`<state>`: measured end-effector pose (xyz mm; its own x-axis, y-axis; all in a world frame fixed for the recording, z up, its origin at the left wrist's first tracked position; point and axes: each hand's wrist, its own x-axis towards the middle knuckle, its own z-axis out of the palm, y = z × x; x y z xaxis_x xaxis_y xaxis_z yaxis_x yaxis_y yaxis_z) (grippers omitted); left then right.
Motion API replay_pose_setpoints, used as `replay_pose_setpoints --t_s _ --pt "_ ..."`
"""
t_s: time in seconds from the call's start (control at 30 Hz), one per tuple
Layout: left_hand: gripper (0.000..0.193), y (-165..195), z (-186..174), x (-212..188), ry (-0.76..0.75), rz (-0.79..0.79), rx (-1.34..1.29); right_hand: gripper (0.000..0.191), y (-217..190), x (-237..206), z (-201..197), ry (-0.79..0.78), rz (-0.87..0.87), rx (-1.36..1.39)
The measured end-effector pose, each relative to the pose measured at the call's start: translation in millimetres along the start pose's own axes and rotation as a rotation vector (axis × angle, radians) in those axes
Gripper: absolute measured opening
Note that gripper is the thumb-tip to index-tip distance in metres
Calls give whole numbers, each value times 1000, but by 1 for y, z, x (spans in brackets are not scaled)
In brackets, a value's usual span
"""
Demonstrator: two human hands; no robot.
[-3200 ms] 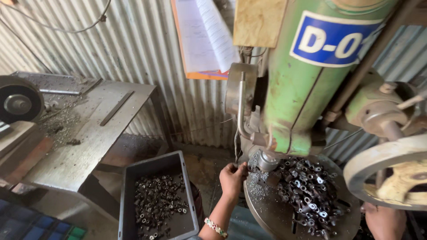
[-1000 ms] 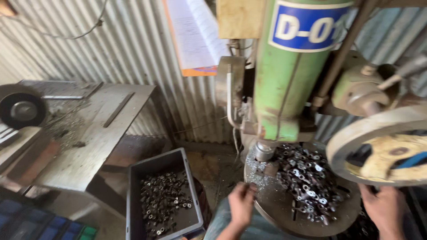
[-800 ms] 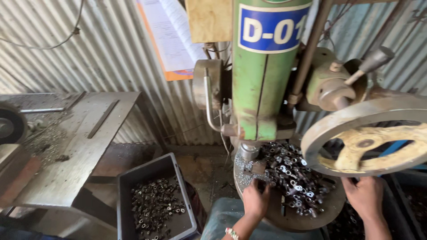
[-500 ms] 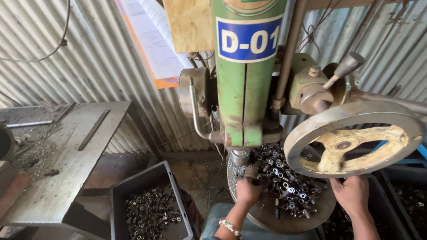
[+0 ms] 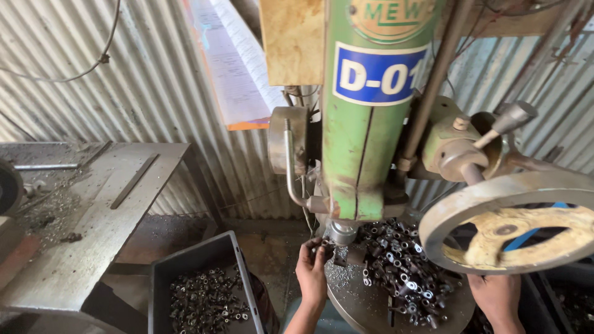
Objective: The person repeatedly picks small metal parts from a bin, places them under a drill press, and operates the machine to drill holes. They then remove the processed parts and place them on the machine table, continuing the cycle with new parts.
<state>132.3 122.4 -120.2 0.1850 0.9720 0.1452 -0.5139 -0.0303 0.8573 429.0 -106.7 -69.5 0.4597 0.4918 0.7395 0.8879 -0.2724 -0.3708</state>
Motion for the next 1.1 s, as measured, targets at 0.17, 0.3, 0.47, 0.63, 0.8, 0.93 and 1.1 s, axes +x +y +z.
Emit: replay_pose_setpoints --t_s 0.17,0.3,0.47,0.63,0.8,0.93,1.1 --pt "15 30 4 -4 -41 58 257 53 -4 4 -4 29 -56 65" --pt "16 36 1 -8 -16 51 463 68 -1 5 -3 17 -90 -113" --pt "16 27 -10 21 -151 -273 -100 60 26 1 24 101 -75 -74" --pt "18 11 -13 23 -158 -313 -197 29 51 -5 45 -44 104 -150" --pt "18 19 -14 38 -414 -289 59 18 51 3 59 -10 369 277" --pt "17 26 -15 43 -426 -398 -47 16 48 49 84 -51 490 557" --pt "4 21 -18 36 -389 -353 -162 45 38 149 132 -64 271 138"
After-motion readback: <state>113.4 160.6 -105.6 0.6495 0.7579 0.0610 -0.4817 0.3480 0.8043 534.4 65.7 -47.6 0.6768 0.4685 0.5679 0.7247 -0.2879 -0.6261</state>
